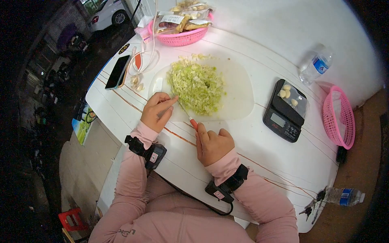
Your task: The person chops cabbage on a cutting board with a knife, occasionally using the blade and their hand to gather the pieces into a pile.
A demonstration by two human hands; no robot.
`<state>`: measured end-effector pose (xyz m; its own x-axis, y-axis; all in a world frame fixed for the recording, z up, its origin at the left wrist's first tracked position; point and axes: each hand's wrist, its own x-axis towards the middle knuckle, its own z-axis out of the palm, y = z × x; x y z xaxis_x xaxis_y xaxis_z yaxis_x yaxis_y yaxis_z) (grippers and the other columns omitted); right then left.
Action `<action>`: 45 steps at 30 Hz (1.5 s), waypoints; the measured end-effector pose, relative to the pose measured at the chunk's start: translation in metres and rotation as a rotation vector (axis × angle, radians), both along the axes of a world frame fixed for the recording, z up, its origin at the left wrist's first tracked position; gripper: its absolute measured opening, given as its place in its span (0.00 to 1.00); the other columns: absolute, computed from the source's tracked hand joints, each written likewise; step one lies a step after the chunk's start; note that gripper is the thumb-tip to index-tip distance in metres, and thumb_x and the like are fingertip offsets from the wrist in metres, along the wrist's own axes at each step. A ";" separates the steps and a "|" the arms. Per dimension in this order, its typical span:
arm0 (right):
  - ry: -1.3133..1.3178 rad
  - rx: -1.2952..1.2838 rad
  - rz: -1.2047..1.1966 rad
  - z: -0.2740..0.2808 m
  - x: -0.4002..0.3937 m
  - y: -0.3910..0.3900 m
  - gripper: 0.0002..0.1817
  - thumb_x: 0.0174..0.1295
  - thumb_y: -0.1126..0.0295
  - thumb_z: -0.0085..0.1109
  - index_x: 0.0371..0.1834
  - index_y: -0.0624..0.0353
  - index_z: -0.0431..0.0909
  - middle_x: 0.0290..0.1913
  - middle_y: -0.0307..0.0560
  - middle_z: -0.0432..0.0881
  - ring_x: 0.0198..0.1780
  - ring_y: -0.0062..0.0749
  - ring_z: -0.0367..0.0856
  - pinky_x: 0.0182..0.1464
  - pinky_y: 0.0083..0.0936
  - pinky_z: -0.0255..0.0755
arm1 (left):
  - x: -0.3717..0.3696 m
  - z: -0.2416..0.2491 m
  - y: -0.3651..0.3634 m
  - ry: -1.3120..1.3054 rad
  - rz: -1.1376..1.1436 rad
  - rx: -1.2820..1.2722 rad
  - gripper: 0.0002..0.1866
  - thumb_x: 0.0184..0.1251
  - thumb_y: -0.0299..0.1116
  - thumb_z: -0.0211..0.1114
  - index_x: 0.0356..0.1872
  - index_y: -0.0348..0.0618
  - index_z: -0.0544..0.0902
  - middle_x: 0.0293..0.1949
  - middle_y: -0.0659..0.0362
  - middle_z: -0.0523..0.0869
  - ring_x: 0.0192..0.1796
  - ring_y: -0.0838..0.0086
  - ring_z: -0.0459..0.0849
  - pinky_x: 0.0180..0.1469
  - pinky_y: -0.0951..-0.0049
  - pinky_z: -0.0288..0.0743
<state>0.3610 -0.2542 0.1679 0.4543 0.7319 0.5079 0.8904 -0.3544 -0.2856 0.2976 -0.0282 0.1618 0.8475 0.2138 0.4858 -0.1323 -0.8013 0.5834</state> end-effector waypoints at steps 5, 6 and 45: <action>-0.052 -0.093 -0.040 -0.002 -0.002 0.002 0.16 0.64 0.69 0.60 0.54 0.60 0.76 0.20 0.43 0.77 0.18 0.38 0.71 0.27 0.32 0.65 | 0.000 0.000 -0.001 0.033 0.038 -0.006 0.22 0.60 0.18 0.60 0.55 0.45 0.85 0.41 0.54 0.76 0.43 0.66 0.77 0.47 0.73 0.73; -0.053 -0.092 -0.039 -0.004 -0.001 0.002 0.16 0.64 0.69 0.60 0.54 0.60 0.76 0.20 0.43 0.77 0.18 0.38 0.71 0.27 0.32 0.65 | 0.000 -0.001 -0.001 0.024 0.049 0.016 0.23 0.59 0.17 0.59 0.55 0.46 0.85 0.41 0.54 0.75 0.43 0.66 0.77 0.47 0.73 0.73; -0.080 0.191 -0.062 -0.007 0.008 0.005 0.19 0.60 0.70 0.64 0.55 0.59 0.78 0.24 0.41 0.73 0.22 0.35 0.68 0.30 0.30 0.62 | 0.000 0.006 -0.006 0.063 0.036 -0.102 0.28 0.61 0.17 0.57 0.64 0.47 0.79 0.41 0.53 0.75 0.42 0.64 0.76 0.46 0.73 0.73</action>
<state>0.3691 -0.2488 0.1610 0.4483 0.5907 0.6709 0.8910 -0.3553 -0.2825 0.2974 -0.0343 0.1679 0.8665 0.2901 0.4061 -0.0654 -0.7407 0.6687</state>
